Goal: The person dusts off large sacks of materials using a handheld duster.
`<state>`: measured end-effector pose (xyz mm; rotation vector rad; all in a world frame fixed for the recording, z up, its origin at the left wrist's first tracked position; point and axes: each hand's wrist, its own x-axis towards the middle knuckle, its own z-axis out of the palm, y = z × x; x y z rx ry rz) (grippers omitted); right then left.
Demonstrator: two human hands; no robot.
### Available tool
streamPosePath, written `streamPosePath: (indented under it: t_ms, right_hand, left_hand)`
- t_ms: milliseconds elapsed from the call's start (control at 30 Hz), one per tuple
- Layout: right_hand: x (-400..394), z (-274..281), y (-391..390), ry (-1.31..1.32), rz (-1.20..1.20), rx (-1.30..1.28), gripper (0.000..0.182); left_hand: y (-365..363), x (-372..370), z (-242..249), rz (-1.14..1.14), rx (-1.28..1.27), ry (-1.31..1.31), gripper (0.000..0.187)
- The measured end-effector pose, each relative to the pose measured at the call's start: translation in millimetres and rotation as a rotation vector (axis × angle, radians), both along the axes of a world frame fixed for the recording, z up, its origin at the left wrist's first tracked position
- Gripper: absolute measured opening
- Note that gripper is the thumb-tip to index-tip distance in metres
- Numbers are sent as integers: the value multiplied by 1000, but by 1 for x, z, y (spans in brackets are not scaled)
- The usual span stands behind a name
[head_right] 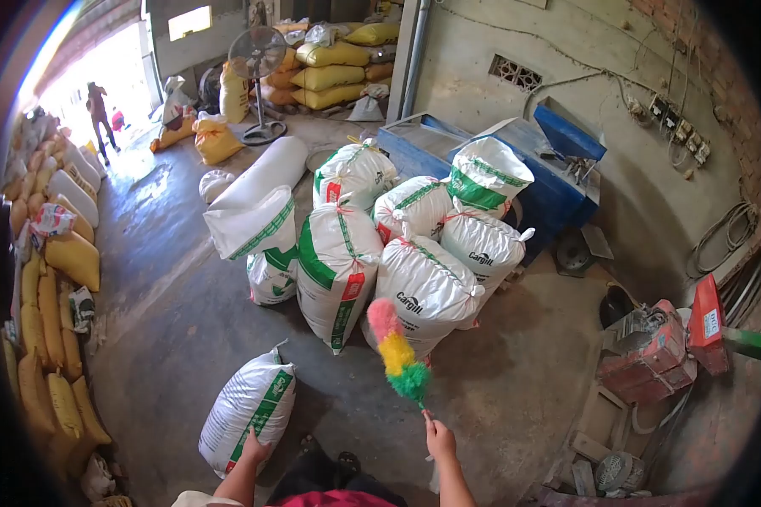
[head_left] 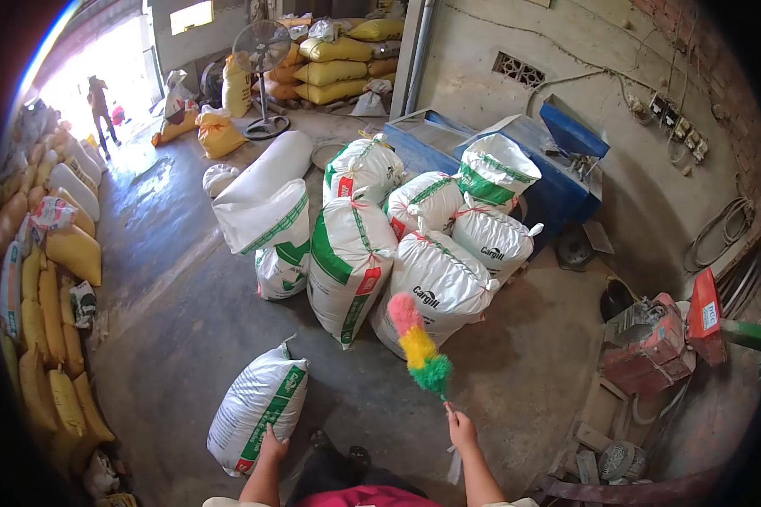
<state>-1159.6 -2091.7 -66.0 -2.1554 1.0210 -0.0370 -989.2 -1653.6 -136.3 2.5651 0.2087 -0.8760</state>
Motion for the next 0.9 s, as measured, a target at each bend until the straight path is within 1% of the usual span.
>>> streamPosePath:
  t_ms: [33, 67, 100, 133, 200, 233, 300, 367, 400, 433, 467, 500, 533, 567, 600, 633, 667, 700, 733, 767, 800, 833, 867, 900]
  right_hand:
    - [8, 1, -4, -3, -1, 3, 25]
    - [18, 0, -8, -162, -7, -46, 25]
    - [31, 4, -10, -322, -14, -97, 29]
    - [47, 17, -10, -323, -15, -98, 29]
    - [83, 41, -13, -280, 5, 22, 39]
    - [103, 45, -18, -276, 6, 18, 39]
    - [147, 48, -29, -340, 19, 83, 39]
    - [191, 49, -42, -324, 55, 57, 40]
    - [215, 45, -50, -306, 115, -36, 40]
    - [241, 44, -61, -286, 174, -131, 40]
    - [265, 56, -62, -180, 179, -187, 36]
    - [284, 57, -71, -162, 185, -189, 36]
    - [301, 53, -78, -90, 190, -201, 34]
    - [319, 46, -85, -22, 193, -211, 32]
    - [327, 36, -97, -55, 156, -163, 30]
    - [335, 24, -107, -108, 83, -194, 31]
    - [342, 28, -113, -20, 79, -186, 31]
    - [348, 40, -116, 68, 76, -180, 31]
    - [355, 60, -112, 76, 77, -181, 31]
    - [364, 84, -105, 182, 75, -154, 32]
    - [375, 96, -105, 287, 75, -128, 32]
    - [367, 67, -108, -53, 135, -235, 37]
    - [370, 65, -108, -105, 151, -219, 38]
    - [377, 68, -104, -158, 170, -202, 39]
  left_hand:
    - [-6, 7, 5, -1, 3, -3, 86]
    - [-12, 16, 8, 0, -4, -17, 86]
    - [-17, 25, 10, 0, -12, -31, 86]
    - [-18, 34, 5, -3, -26, -54, 87]
    - [-17, 56, -9, -35, -2, -50, 87]
    - [-20, 68, -12, -65, 24, -44, 88]
    - [-25, 96, -18, -39, 18, -20, 89]
    - [-32, 134, -24, -12, 24, 85, 88]
    - [-41, 156, -14, -55, 49, 142, 93]
    - [-46, 183, -23, -53, 40, 140, 93]
    - [-57, 208, -22, -55, 33, 142, 93]
    - [-64, 221, -21, -55, 31, 157, 93]
    - [-77, 247, -22, -14, -18, 181, 95]
    - [-88, 269, -36, -4, -111, 84, 98]
    - [-117, 297, -1, 43, -193, 116, 101]
    - [-139, 322, 3, 74, -327, 33, 102]
    - [-161, 348, -9, 93, -392, -12, 106]
    - [-187, 370, 2, 98, -467, -49, 109]
    - [-220, 392, 17, 103, -544, -84, 113]
    - [-249, 412, 24, 65, -592, -121, 116]
    - [-278, 430, 25, 31, -638, -160, 119]
    - [-306, 449, 12, 18, -654, -58, 127]
    - [-331, 465, 3, 7, -668, 42, 134]
    - [-363, 476, 21, 49, -455, 139, 141]
